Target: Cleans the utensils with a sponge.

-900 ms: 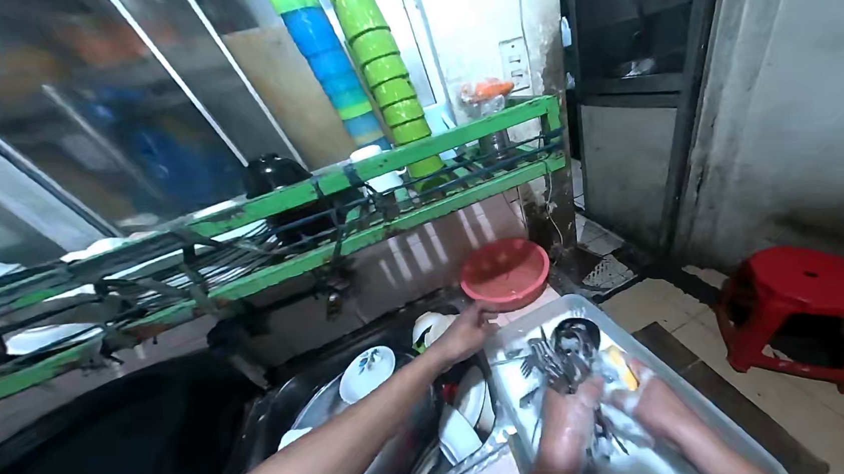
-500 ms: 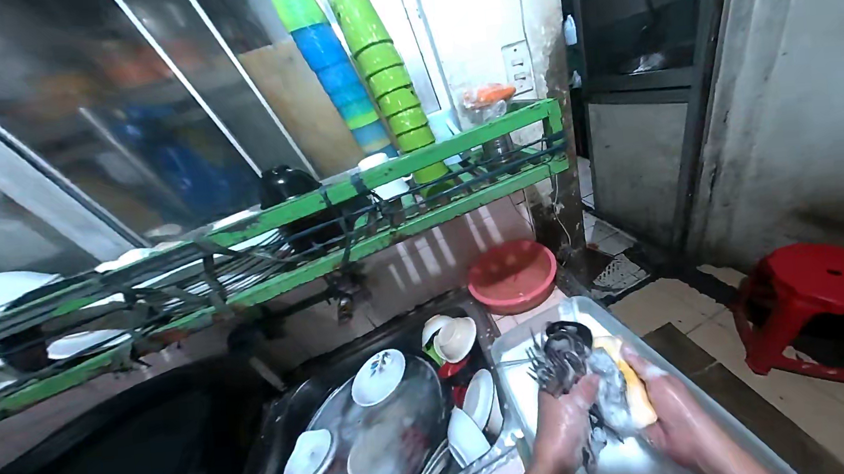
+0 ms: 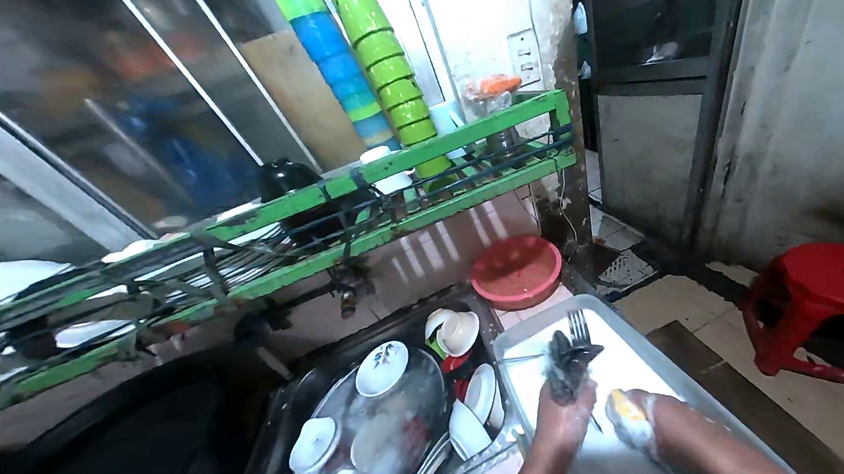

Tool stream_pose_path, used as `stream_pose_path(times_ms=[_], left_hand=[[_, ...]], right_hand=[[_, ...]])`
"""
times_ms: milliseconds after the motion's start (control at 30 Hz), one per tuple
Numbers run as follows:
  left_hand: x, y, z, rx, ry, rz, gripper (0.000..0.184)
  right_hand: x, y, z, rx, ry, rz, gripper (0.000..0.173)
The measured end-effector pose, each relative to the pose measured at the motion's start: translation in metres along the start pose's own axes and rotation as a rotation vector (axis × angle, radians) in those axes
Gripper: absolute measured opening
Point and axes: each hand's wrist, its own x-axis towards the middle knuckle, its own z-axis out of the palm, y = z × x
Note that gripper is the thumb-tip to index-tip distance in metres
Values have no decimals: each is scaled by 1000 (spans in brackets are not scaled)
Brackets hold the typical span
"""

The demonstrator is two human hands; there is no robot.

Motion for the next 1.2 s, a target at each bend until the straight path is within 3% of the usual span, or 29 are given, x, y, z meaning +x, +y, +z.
stream_pose_path(times_ms=[100, 200, 300, 400, 500, 600, 667, 767, 867, 933, 1067, 1200], left_hand=[[14, -9, 5, 275, -209, -138, 38], [26, -18, 12, 413, -239, -158, 38], [34, -22, 11, 474, -260, -183, 41], [34, -9, 11, 245, -139, -195, 38], [35, -3, 5, -257, 10, -232, 28], [32, -3, -4, -514, 20, -295, 24], [26, -3, -8, -578, -83, -297, 22], [12, 3, -6, -632, -220, -349, 19], [-1, 6, -1, -418, -224, -353, 16], [-8, 6, 2, -319, -194, -331, 19], [-11, 7, -4, -482, -151, -303, 18], [-11, 2, -8, -478, -345, -376, 23]], right_hand=[[10, 4, 13, -119, 14, 53, 58], [8, 5, 18, -197, 100, 80, 70], [9, 2, 22, -219, 85, 61, 72], [18, 14, 21, -66, 136, 26, 65], [17, 22, 12, 175, 231, -50, 58], [3, 16, -1, 493, 439, -64, 60], [-6, 15, -4, 830, 518, -80, 57], [-20, 8, -13, 1303, 430, -197, 41], [-10, 9, -22, 1695, 274, -357, 20], [-5, 2, -30, 1817, 245, -351, 18], [1, -5, -31, 1946, 225, -334, 27], [12, 5, -25, 1931, 58, -362, 22]])
